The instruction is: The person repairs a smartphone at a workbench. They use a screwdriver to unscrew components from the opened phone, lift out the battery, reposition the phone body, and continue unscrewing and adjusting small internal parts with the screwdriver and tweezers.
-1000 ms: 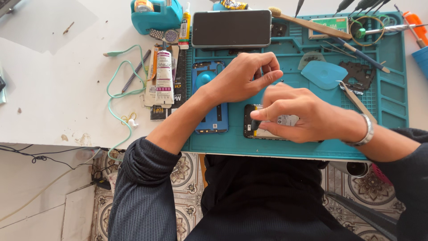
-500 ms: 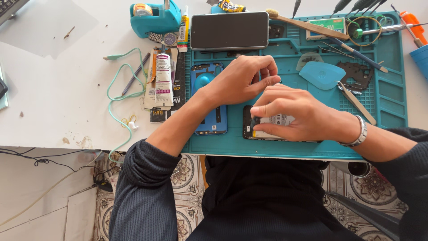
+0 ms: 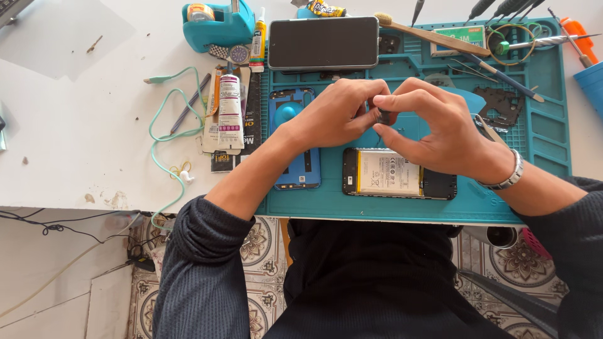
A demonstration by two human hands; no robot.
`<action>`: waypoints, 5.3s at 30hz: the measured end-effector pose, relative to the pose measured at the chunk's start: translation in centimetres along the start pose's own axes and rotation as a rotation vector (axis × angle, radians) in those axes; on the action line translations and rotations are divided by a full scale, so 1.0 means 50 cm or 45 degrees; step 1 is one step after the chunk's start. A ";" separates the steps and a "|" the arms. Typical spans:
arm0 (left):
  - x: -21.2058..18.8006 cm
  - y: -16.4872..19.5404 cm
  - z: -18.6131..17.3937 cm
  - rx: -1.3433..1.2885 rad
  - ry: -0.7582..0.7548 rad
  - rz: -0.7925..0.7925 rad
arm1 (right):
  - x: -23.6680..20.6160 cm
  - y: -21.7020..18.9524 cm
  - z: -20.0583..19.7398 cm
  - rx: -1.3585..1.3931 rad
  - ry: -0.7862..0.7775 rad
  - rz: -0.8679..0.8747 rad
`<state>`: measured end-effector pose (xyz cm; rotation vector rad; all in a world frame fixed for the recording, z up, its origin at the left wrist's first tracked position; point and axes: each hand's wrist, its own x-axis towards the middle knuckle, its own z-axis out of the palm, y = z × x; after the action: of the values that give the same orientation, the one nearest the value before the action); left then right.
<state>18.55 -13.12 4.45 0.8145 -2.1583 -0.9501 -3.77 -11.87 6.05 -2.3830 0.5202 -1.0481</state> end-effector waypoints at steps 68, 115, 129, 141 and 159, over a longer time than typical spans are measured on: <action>0.008 -0.002 0.008 0.152 -0.066 0.023 | -0.023 0.038 -0.013 0.071 0.379 0.136; 0.011 0.010 0.002 0.116 -0.011 0.017 | -0.015 0.029 -0.016 -0.004 0.378 0.117; 0.012 -0.002 0.008 0.134 0.010 -0.010 | -0.001 0.010 -0.025 -0.059 0.275 0.093; 0.013 -0.003 0.008 0.144 -0.003 0.012 | 0.009 0.004 -0.028 -0.086 0.243 0.093; 0.012 0.009 0.000 0.005 0.019 0.029 | 0.003 0.005 -0.025 -0.084 0.230 0.117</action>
<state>18.07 -13.35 4.98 0.7950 -2.1528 -0.9261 -4.67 -12.49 6.74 -2.3086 0.7311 -1.2286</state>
